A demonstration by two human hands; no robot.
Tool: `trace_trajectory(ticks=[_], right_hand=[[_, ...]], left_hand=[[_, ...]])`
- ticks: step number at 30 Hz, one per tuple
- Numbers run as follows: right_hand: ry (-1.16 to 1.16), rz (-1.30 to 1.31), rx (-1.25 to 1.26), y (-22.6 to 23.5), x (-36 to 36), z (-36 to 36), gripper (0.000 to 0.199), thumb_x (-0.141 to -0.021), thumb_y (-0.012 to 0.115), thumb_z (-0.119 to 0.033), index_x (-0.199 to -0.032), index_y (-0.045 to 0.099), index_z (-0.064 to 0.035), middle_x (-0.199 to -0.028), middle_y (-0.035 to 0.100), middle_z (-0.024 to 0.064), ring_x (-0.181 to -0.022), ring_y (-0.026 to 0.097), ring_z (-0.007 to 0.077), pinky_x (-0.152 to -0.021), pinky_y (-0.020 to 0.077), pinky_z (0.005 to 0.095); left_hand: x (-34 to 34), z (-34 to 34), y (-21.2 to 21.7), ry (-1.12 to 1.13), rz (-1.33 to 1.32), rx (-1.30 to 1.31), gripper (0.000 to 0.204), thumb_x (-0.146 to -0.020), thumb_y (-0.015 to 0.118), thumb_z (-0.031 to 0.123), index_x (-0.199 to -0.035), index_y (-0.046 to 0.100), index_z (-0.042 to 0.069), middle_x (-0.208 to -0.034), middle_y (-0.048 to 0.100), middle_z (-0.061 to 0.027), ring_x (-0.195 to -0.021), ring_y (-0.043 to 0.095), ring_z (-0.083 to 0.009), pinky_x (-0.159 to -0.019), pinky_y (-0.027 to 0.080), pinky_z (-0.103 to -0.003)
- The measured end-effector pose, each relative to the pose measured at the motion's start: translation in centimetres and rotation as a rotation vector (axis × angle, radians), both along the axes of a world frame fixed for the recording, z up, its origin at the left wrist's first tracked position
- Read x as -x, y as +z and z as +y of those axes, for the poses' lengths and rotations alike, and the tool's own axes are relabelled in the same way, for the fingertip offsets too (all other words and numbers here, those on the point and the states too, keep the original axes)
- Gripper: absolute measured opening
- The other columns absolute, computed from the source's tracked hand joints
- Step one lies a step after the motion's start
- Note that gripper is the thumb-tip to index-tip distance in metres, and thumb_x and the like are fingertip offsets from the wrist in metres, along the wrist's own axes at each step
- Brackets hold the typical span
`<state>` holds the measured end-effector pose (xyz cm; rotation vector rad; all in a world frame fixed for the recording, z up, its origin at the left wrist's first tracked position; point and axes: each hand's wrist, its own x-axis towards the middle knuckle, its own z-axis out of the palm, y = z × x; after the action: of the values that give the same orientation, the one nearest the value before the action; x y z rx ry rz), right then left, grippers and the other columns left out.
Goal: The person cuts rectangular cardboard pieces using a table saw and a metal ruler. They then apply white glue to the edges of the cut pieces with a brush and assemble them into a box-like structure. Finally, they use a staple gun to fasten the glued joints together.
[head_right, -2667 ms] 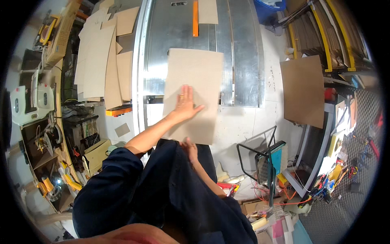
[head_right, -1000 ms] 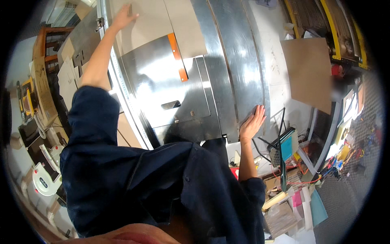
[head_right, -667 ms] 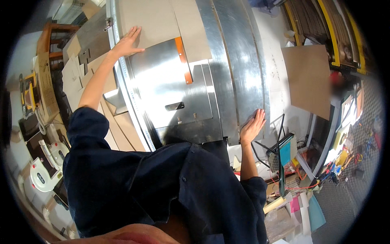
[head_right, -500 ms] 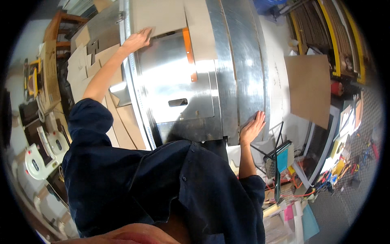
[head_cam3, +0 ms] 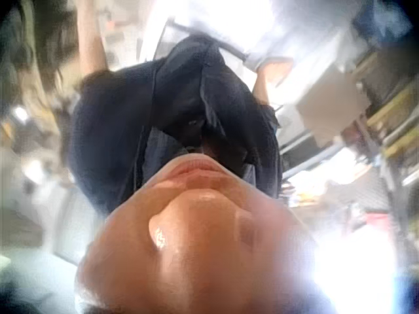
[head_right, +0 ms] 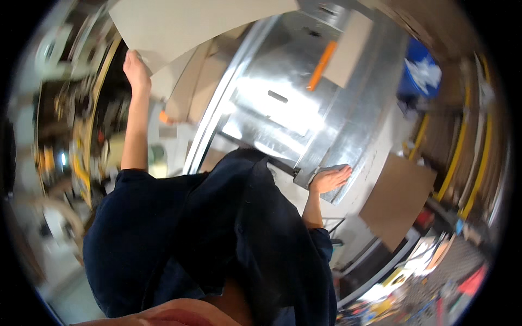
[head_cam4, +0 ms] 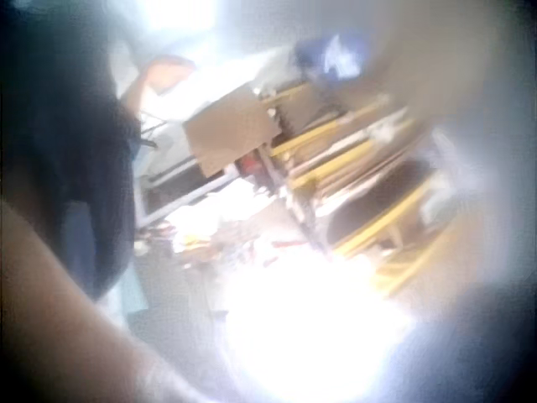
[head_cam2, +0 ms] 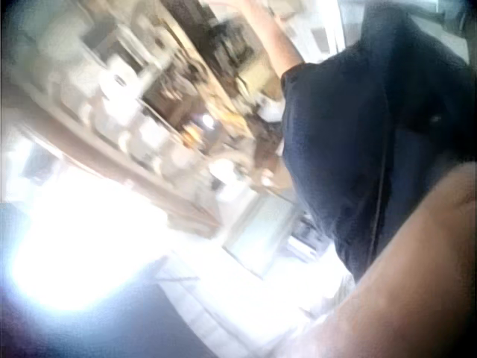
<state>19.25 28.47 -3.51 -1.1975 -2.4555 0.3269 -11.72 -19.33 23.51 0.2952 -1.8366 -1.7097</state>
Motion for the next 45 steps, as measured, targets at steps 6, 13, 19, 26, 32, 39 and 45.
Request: trace_trajectory(ticks=[6,13,19,26,32,39,45], right_hand=[[0.063,-0.09,-0.184,-4.1,-1.7,1.9,0.045,-0.097,0.038,-0.015,-0.141,0.038,-0.0047,-0.147,0.039,0.0152,-0.139,0.032,0.0314,-0.111,0.0258,0.0504],[0.422,-0.037,0.129,-3.9,-5.3,7.9,0.05,-0.09,0.048,-0.017,-0.137,0.04,0.0002,-0.139,0.041,0.0266,-0.131,0.039,0.0392,-0.107,0.0346,0.0491],[0.348,-0.059,-0.069,-1.3,-9.7,6.4,0.048,-0.083,0.053,-0.009,-0.131,0.047,-0.0061,-0.13,0.05,0.0193,-0.119,0.049,0.0365,-0.1,0.042,0.0474],[0.325,-0.125,-0.058,2.2,-14.2,-0.2,0.05,-0.083,0.057,-0.007,-0.131,0.046,-0.0037,-0.124,0.053,0.0222,-0.114,0.052,0.0386,-0.098,0.0423,0.0471],[0.261,-0.151,0.034,5.7,-16.3,-7.7,0.053,-0.086,0.058,-0.006,-0.135,0.039,0.0035,-0.127,0.049,0.0275,-0.119,0.047,0.0427,-0.104,0.0353,0.0485],[0.292,0.163,0.112,9.5,-18.5,-11.8,0.051,-0.086,0.051,0.003,-0.136,0.037,0.0062,-0.136,0.04,0.026,-0.129,0.038,0.0404,-0.109,0.0288,0.0442],[0.127,0.176,0.01,9.5,-23.6,-7.1,0.054,-0.08,0.042,0.01,-0.134,0.04,0.0037,-0.137,0.04,0.0252,-0.13,0.037,0.0402,-0.109,0.0304,0.0448]], left_hand=[[-31.6,-9.9,-2.8,0.344,-0.013,-0.42,0.022,-0.1,0.052,0.02,-0.106,0.055,0.0,-0.102,0.06,-0.0027,-0.089,0.058,-0.0134,-0.081,0.049,-0.031],[-51.1,-10.8,-10.7,0.594,0.023,-0.672,0.026,-0.097,0.054,0.012,-0.119,0.047,-0.001,-0.112,0.059,-0.009,-0.102,0.061,-0.0203,-0.09,0.052,-0.037],[-56.5,-10.3,-21.5,0.69,-0.073,-1.052,0.038,-0.098,0.05,0.01,-0.133,0.035,0.005,-0.128,0.052,-0.0117,-0.117,0.054,-0.0269,-0.103,0.045,-0.046],[-56.5,-10.0,-36.6,0.915,-0.352,-1.302,0.027,-0.098,0.045,0.006,-0.124,0.045,-0.002,-0.113,0.058,-0.0148,-0.109,0.057,-0.0306,-0.093,0.054,-0.042],[-66.7,-6.7,-47.4,0.249,-1.185,-1.324,0.016,-0.095,0.041,0.005,-0.101,0.052,-0.006,-0.098,0.059,-0.0187,-0.087,0.062,-0.0323,-0.084,0.058,-0.041],[-63.8,-16.5,-45.6,0.284,-1.045,-0.888,0.018,-0.09,0.047,0.014,-0.086,0.057,0.0,-0.079,0.061,-0.0129,-0.067,0.062,-0.0228,-0.056,0.053,-0.034],[-62.7,-20.5,-40.0,-0.309,-1.314,-0.531,0.02,-0.085,0.05,0.015,-0.089,0.062,0.0,-0.075,0.062,-0.0099,-0.054,0.057,-0.0178,-0.045,0.045,-0.031]])
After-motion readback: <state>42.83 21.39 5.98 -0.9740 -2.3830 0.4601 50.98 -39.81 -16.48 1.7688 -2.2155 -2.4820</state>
